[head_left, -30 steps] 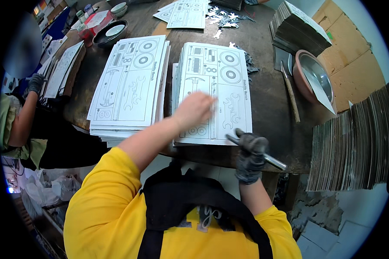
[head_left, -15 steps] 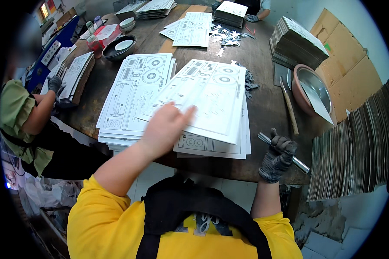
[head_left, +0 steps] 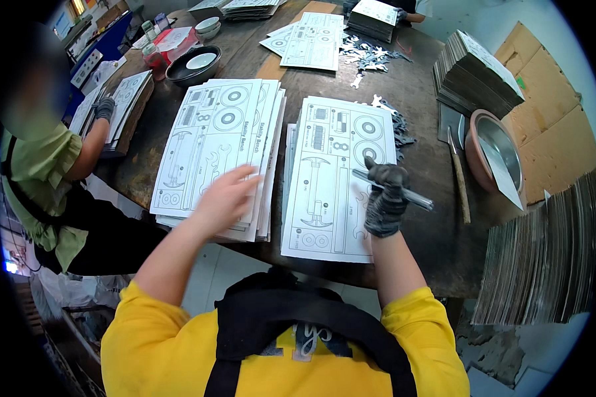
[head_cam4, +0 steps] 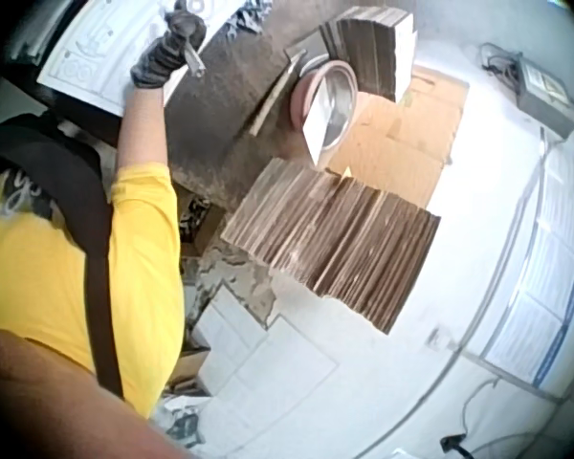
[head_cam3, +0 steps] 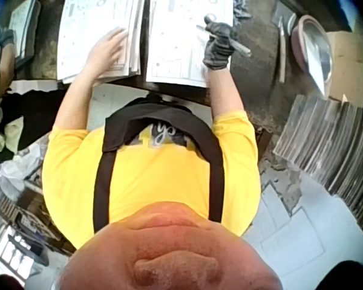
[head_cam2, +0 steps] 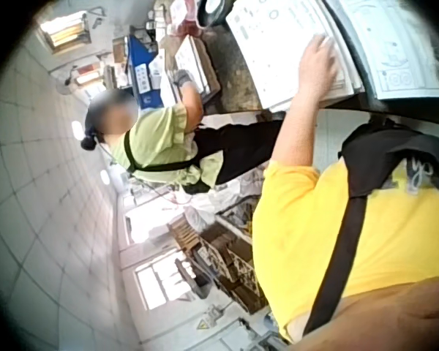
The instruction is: The person repeatedly punches circular holes in stacked printed cardboard sheets using a handheld punch tool. They align each sheet, press the punch, and move the processed sheet to a separate pile. The process is repeated continuously across the stack.
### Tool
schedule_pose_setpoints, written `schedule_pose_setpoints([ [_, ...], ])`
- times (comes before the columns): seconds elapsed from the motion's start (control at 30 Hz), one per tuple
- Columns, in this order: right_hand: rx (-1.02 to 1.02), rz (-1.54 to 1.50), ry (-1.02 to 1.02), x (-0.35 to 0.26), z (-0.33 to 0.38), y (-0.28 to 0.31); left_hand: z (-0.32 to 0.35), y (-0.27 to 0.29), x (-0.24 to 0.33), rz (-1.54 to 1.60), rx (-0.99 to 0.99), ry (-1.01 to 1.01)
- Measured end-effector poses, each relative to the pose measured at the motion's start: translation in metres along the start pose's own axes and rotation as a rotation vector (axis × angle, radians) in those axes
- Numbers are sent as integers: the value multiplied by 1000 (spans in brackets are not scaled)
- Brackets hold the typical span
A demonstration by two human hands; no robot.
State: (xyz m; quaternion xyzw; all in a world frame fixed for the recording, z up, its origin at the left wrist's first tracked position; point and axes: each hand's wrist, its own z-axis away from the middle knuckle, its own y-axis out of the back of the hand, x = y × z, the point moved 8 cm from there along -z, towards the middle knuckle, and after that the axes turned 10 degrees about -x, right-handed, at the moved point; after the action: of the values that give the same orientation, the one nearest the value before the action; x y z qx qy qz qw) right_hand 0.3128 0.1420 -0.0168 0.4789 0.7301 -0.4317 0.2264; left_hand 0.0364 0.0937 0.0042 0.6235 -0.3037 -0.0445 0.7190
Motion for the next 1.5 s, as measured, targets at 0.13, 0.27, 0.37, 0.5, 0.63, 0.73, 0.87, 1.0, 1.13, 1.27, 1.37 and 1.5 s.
schedule_pose_setpoints([
  [0.13, -155, 36, -5, 55, -11, 1, -98, -50, 47, -47, 20, -190],
  [0.27, -90, 67, 20, 59, -2, -8, -126, -95, 46, -164, 100, -159],
  [0.37, -99, 242, -179, 68, 6, 3, -129, -98, 46, -155, 126, -155],
  [0.5, -22, 81, -415, 55, 43, -9, -131, -101, 45, -175, 133, -140],
  [0.63, -332, 491, -346, -20, 115, -52, -130, -102, 43, -207, 135, -122],
  [0.73, -443, 415, -119, -45, 136, -66, -130, -102, 47, -213, 103, -111],
  [0.87, -376, 409, -75, -53, 138, -67, -131, -101, 44, -204, 81, -86],
  [1.0, -11, 40, -255, -45, 128, -31, -114, -98, 58, -130, 129, -168],
  [1.13, 154, 23, -81, -85, 111, 13, -42, -100, 135, -3, -144, -486],
  [1.27, 150, 63, 67, -122, 95, 35, -14, -109, 153, -224, 16, -579],
  [1.37, 293, 67, 147, -143, 94, 55, -14, -68, 164, -210, 0, -560],
  [1.5, 279, 49, 201, -146, 87, 73, -24, -48, 158, -210, -47, -443],
])
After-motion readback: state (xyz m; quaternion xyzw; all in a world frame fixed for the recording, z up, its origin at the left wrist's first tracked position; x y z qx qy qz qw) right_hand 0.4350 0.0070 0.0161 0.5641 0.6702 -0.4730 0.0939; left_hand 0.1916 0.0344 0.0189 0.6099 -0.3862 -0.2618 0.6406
